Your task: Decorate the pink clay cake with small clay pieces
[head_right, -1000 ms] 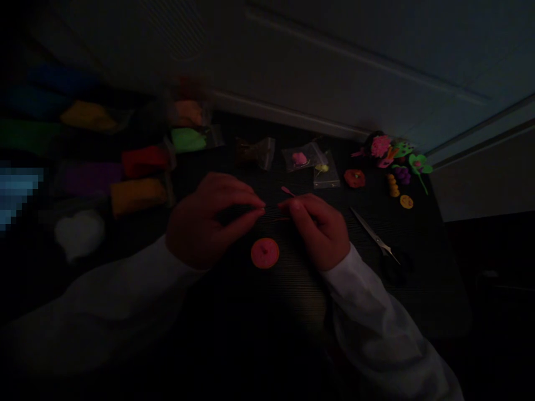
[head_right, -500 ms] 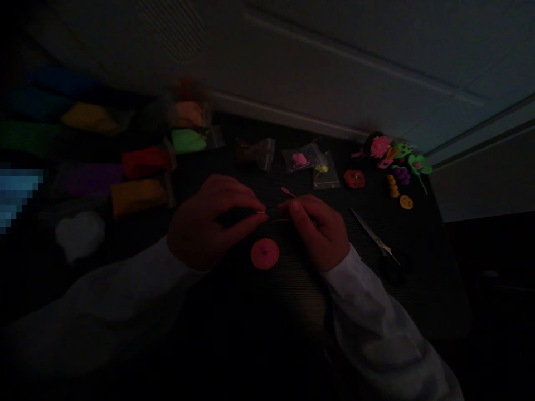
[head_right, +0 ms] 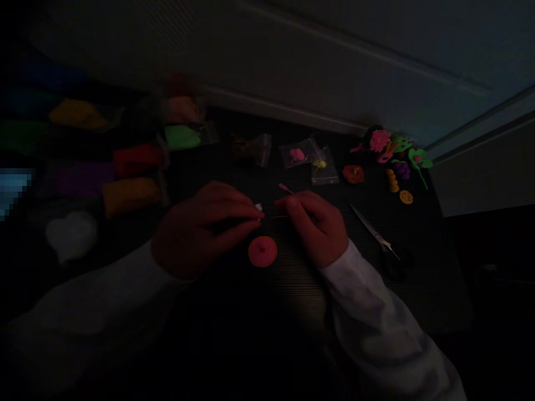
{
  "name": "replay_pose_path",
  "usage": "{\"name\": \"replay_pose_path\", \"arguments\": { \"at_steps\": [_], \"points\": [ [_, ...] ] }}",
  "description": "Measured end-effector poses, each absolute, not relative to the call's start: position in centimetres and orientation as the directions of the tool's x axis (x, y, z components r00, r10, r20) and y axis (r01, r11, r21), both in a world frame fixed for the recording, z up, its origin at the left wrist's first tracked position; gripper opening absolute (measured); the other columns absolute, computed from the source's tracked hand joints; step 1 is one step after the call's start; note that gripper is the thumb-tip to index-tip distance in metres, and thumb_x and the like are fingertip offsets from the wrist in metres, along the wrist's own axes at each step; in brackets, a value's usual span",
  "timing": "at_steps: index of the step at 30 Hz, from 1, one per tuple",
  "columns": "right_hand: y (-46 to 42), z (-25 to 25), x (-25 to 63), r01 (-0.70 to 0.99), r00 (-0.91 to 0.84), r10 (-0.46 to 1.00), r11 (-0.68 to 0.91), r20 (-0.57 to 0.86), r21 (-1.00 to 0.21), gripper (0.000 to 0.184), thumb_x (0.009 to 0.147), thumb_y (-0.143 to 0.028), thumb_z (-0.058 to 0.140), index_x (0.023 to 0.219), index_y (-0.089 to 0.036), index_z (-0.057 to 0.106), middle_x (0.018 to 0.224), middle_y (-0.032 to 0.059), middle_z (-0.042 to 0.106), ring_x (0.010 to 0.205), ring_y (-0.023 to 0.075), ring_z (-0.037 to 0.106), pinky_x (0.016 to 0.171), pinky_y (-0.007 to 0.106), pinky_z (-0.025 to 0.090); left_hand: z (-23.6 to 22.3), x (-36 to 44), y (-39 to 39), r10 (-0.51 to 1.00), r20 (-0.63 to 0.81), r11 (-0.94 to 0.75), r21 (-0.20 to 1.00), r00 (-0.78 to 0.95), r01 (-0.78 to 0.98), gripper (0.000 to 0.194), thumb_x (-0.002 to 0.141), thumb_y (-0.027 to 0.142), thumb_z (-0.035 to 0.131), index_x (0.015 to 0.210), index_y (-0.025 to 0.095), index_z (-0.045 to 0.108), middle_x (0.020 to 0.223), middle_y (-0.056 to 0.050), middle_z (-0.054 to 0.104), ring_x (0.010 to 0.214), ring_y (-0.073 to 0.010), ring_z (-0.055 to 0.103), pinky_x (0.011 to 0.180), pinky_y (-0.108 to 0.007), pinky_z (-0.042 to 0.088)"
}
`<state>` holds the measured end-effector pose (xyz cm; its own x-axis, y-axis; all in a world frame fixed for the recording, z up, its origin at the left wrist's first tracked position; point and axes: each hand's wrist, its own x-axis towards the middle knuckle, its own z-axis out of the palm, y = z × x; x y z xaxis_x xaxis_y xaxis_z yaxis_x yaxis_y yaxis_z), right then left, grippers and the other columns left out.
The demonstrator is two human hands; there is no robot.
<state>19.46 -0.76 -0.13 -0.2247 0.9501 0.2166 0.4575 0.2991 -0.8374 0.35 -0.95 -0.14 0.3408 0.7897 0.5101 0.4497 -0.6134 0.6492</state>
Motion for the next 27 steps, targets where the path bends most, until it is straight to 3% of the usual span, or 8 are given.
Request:
{"name": "replay_pose_path", "arguments": {
  "at_steps": [4,10,20,27],
  "points": [
    [-0.88,-0.03,19.38,0.469,-0.230,0.947,0.311,0.226,-0.826,0.021,0.087,-0.029,0.046,0.086,-0.022,0.066,0.080,-0.0015,0.064,0.077,0.0092,0.058,0.070,0.023,0.044,-0.01,-0.01,-1.45,0.837,0.403,-0.534,0.751,0.371,0.388,0.011,0.072,0.020,0.063,0.081,0.018,0.070,0.082,-0.002,0.068,0.081,-0.0119,0.061,0.075,-0.024,0.047],
    [-1.27,0.42,19.18,0.484,-0.261,0.921,0.385,0.290,-0.786,0.014,0.083,-0.023,0.051,0.088,-0.022,0.064,0.085,-0.0006,0.065,0.079,0.0116,0.059,0.075,0.028,0.046,-0.13,-0.12,-1.12,0.936,0.160,-0.262,0.913,0.314,0.314,0.013,0.072,0.030,0.063,0.079,0.021,0.069,0.084,0.000,0.068,0.076,-0.0119,0.061,0.071,-0.023,0.048],
    [-1.55,0.63,19.04,0.526,-0.280,0.887,0.463,0.368,-0.713,0.014,0.079,-0.020,0.056,0.089,-0.024,0.064,0.086,0.0008,0.065,0.083,0.0150,0.059,0.076,0.033,0.048,-0.39,-0.10,-0.82,0.962,0.015,-0.065,0.983,0.274,0.174,0.016,0.070,0.032,0.064,0.075,0.017,0.065,0.072,0.001,0.065,0.065,-0.0104,0.058,0.058,-0.021,0.044],
    [-1.35,0.38,19.13,0.526,-0.275,0.892,0.453,0.360,-0.720,0.014,0.079,-0.019,0.056,0.089,-0.023,0.064,0.086,0.0003,0.065,0.081,0.0133,0.058,0.076,0.030,0.048,-0.29,-0.06,-0.58,0.950,0.047,-0.088,0.988,0.308,0.123,0.010,0.074,0.025,0.061,0.079,0.017,0.066,0.081,0.000,0.068,0.075,-0.0119,0.062,0.070,-0.023,0.048]
  ]
}}
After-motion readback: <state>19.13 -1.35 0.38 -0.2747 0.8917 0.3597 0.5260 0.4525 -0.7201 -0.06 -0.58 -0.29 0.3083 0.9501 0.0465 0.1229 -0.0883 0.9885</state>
